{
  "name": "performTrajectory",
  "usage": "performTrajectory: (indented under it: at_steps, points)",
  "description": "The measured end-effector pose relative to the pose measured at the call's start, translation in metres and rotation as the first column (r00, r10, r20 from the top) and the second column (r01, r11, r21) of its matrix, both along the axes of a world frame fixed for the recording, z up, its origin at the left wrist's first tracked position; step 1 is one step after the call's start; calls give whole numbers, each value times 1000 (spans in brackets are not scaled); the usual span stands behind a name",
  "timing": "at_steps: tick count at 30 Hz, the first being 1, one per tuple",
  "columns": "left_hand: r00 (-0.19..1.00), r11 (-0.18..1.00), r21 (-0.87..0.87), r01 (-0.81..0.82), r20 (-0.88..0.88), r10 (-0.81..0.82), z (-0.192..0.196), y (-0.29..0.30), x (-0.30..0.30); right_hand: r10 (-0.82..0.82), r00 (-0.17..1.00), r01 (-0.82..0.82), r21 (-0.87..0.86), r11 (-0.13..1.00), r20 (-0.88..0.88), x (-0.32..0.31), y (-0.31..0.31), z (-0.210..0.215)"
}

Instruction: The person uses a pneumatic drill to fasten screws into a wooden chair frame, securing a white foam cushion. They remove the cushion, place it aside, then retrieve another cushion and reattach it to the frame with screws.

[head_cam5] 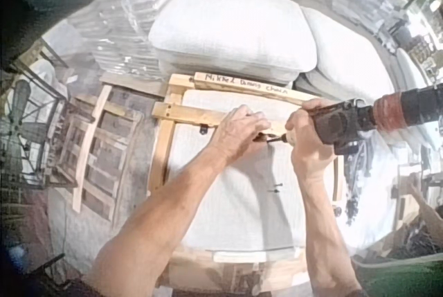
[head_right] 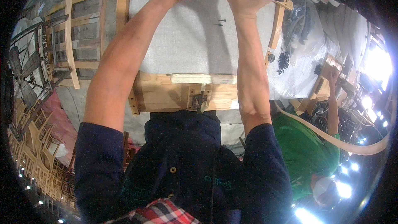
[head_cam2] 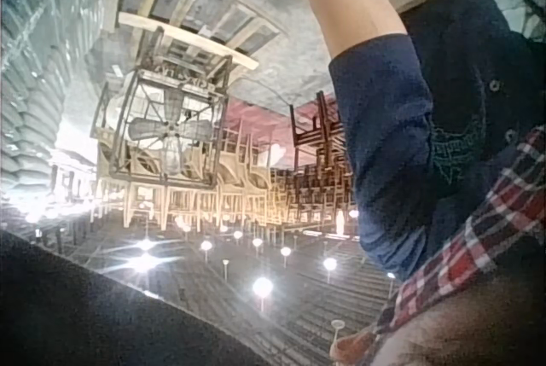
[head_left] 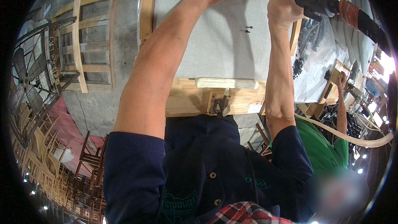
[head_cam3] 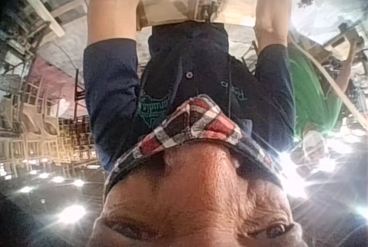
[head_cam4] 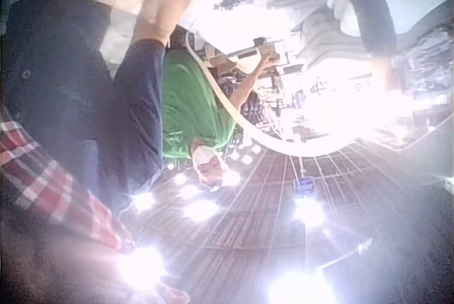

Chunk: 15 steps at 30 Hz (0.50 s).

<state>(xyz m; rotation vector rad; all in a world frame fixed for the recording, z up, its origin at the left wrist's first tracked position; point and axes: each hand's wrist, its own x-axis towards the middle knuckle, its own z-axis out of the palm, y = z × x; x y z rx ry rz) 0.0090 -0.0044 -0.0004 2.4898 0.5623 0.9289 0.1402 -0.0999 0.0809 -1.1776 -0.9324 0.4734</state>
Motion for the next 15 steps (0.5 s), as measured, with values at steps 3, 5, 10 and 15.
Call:
performTrajectory:
  at_steps: [3, 5, 10, 15]
  points:
    - [1000, 1000, -9, -2, 5, 2, 0, 0, 1, -49, 996, 48, 12, 999, 75, -5, 1, 5]
    - [1000, 1000, -20, 2, 6, -2, 1, -1, 2, 204, 873, -102, 243, 965, -444, -7, 2, 2]
    - [1000, 1000, 1, -15, -12, 15, 4, -2, 0, -47, 998, 48, -23, 999, 42, -4, 0, 7]
    - [999, 1000, 1, -16, -39, 16, 7, -2, -1, -53, 995, 50, -30, 998, -85, -11, 1, 12]
